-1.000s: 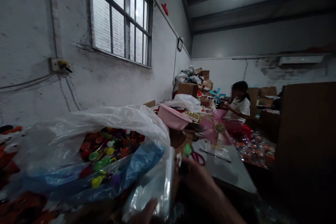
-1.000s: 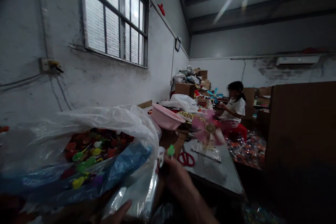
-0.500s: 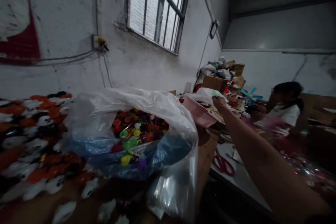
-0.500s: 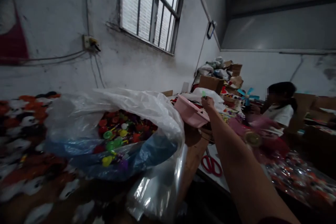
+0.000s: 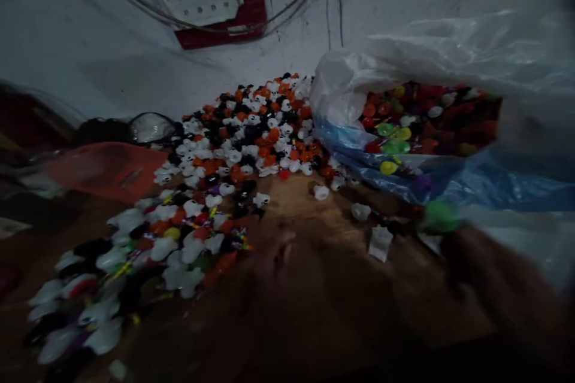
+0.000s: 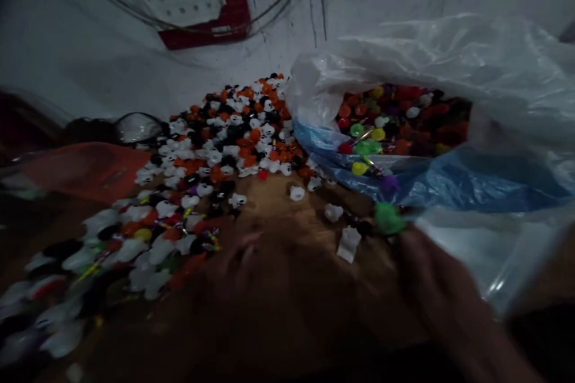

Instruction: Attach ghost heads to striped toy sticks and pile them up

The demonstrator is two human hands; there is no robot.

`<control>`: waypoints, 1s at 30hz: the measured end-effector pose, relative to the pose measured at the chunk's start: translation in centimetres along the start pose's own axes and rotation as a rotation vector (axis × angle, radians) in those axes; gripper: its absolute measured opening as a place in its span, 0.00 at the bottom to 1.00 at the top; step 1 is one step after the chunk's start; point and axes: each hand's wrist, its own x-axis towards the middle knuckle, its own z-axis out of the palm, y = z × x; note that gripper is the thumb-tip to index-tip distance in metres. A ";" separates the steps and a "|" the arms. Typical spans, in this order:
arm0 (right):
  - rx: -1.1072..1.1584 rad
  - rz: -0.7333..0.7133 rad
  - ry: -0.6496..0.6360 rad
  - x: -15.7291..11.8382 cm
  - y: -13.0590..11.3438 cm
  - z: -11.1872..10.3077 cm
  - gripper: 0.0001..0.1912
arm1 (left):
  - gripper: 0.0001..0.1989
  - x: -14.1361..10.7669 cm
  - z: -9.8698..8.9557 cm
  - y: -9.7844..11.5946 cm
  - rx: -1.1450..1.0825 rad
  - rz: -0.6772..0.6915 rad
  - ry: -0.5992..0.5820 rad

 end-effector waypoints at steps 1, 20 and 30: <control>-0.012 -0.064 0.017 -0.6 -0.8 1.7 0.20 | 0.14 1.6 -0.7 -0.8 0.017 -0.021 0.027; -0.178 -0.409 0.047 -0.7 -5.1 12.8 0.15 | 0.12 11.1 -0.7 -2.4 -0.309 -0.328 -0.203; -0.235 -0.570 0.026 -0.3 -5.5 13.7 0.14 | 0.17 4.4 1.3 0.1 -1.263 -0.816 -0.177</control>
